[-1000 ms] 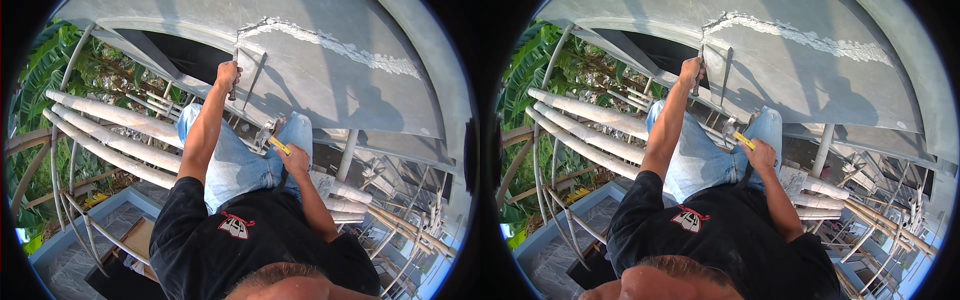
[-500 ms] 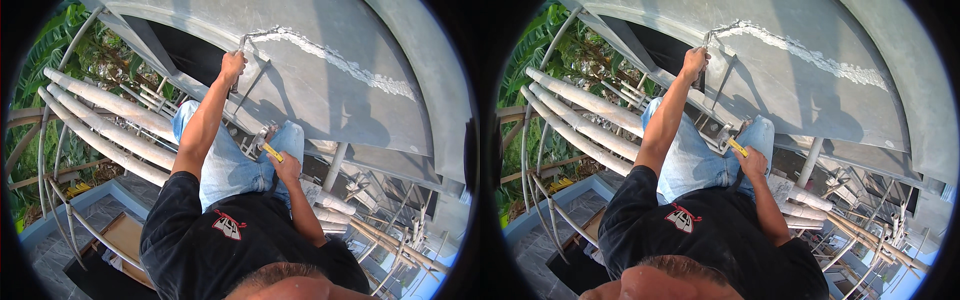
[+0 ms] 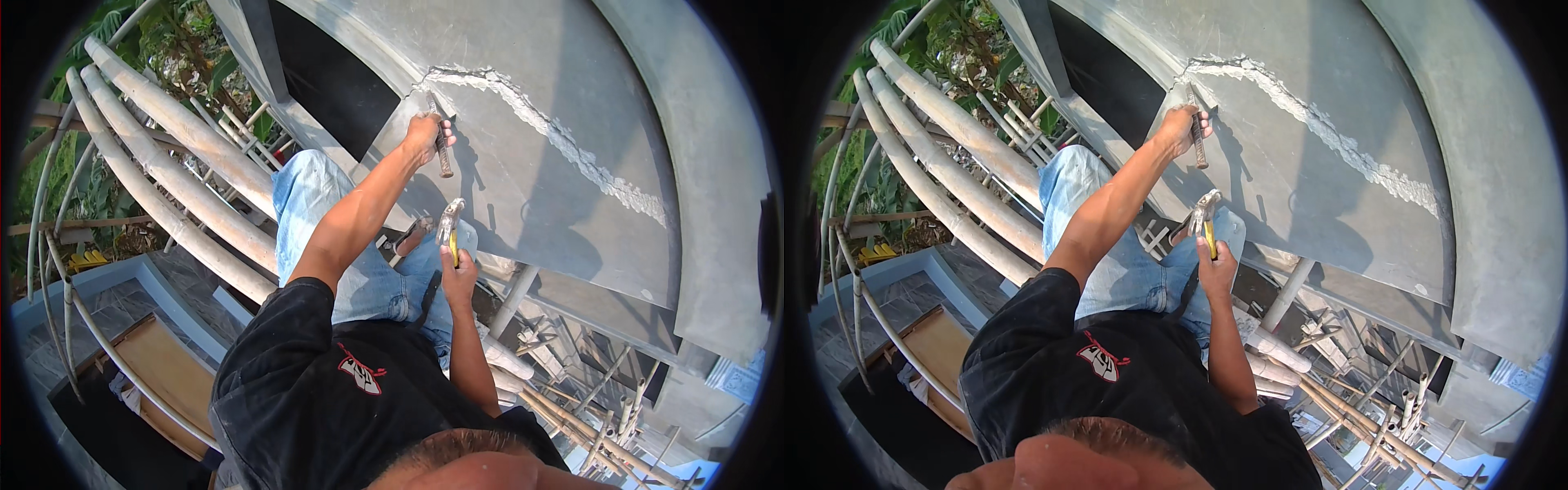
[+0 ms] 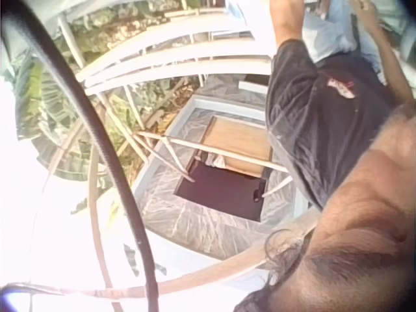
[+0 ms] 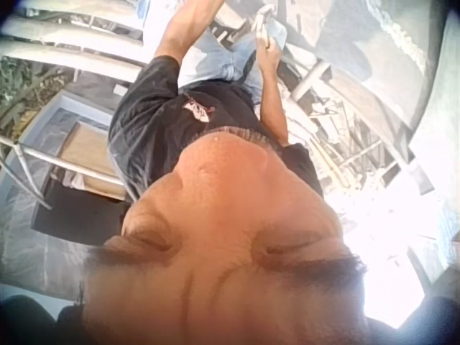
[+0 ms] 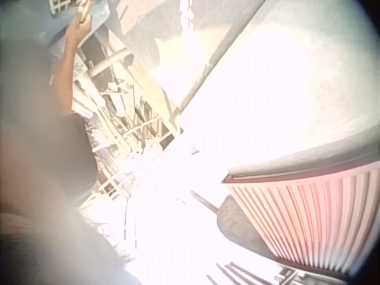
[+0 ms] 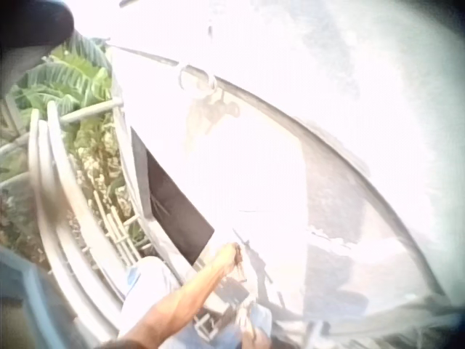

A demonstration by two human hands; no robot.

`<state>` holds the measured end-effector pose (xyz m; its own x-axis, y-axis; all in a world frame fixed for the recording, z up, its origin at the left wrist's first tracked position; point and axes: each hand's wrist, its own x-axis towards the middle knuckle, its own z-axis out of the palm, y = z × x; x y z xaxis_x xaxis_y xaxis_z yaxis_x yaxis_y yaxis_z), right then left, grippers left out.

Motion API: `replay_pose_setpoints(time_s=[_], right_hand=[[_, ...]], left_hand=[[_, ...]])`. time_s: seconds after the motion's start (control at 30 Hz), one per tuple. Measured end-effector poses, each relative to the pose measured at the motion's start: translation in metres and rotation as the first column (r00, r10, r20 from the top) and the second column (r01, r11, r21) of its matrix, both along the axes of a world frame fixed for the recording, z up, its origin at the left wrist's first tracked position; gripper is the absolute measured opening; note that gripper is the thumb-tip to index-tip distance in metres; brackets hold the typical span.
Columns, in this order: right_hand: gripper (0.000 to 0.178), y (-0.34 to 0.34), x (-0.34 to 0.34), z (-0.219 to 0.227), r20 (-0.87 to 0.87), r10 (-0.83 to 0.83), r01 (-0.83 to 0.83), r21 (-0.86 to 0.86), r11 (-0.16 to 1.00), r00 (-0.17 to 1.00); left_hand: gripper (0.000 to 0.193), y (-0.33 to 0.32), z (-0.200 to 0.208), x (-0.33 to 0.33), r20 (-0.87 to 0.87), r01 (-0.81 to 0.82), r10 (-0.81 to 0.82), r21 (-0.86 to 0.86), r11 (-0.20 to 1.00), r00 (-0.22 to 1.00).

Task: The person uses a hammer and a chisel to chip away at a large crack on a concrete structure, then uses a trowel to apply and smooth cement over the area, and finally wipes and presses the filler with their fingers.

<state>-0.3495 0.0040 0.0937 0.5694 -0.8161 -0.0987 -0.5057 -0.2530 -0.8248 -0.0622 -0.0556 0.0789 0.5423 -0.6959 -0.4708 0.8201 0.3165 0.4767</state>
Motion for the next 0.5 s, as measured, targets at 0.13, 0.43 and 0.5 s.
replay_pose_setpoints(time_s=[0.13, 0.43, 0.5], right_hand=[[0.038, -0.008, 0.003, 0.004, 0.053, 0.026, -0.022, -0.071, 0.997, 0.998], [0.036, -0.018, 0.032, 0.027, 0.318, -0.076, 0.051, 0.085, 0.995, 0.945], [0.037, -0.025, 0.046, 0.036, 0.478, -0.183, 0.091, 0.208, 0.974, 0.859]], left_hand=[[0.01, -0.02, 0.003, 0.007, -0.118, -0.062, 0.058, -0.027, 0.998, 0.991], [0.012, -0.051, 0.013, 0.012, -0.321, -0.137, 0.103, -0.085, 0.987, 0.942], [0.013, -0.058, 0.018, 0.011, -0.354, -0.15, 0.115, -0.073, 0.986, 0.928]])
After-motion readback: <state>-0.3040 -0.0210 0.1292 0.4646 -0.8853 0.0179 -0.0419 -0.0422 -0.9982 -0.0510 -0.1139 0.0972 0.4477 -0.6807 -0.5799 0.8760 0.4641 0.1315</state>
